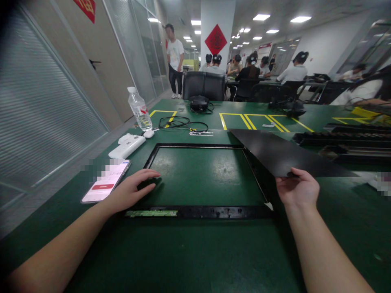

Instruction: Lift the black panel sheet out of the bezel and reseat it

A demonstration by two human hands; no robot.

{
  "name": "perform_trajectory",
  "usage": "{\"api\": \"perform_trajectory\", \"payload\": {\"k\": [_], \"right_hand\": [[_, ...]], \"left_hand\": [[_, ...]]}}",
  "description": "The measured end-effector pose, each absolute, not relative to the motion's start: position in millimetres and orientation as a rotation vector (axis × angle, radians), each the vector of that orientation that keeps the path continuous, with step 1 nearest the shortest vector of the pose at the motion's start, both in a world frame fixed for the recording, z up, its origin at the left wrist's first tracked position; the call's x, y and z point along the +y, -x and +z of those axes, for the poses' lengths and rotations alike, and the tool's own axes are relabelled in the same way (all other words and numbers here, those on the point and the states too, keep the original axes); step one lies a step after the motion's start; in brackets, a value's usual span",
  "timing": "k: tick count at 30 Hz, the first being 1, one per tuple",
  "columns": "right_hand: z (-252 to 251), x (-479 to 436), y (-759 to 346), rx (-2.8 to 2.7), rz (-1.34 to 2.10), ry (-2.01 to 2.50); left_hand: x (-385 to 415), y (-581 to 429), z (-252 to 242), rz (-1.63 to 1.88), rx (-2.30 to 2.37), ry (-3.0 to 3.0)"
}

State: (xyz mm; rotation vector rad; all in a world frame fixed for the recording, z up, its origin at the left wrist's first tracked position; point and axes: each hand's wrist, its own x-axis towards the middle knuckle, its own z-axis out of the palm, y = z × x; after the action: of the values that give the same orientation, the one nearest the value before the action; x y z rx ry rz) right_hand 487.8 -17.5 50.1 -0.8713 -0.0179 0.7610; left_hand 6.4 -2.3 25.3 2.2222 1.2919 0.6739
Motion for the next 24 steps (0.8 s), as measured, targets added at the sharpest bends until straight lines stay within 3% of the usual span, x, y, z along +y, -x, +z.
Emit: {"api": "perform_trajectory", "payload": {"k": [6, 14, 24], "right_hand": [[63, -26, -473, -0.115, 0.827, 0.816], [61, -32, -472, -0.169, 0.883, 0.866], [62, -38, -476, -0.198, 0.977, 0.923]], "left_hand": [[-1, -2, 23, 0.814, 1.418, -1.946], [5, -10, 30, 1.216, 1.389, -1.139], [-5, -14, 65, 1.229, 1.001, -0.597]]}}
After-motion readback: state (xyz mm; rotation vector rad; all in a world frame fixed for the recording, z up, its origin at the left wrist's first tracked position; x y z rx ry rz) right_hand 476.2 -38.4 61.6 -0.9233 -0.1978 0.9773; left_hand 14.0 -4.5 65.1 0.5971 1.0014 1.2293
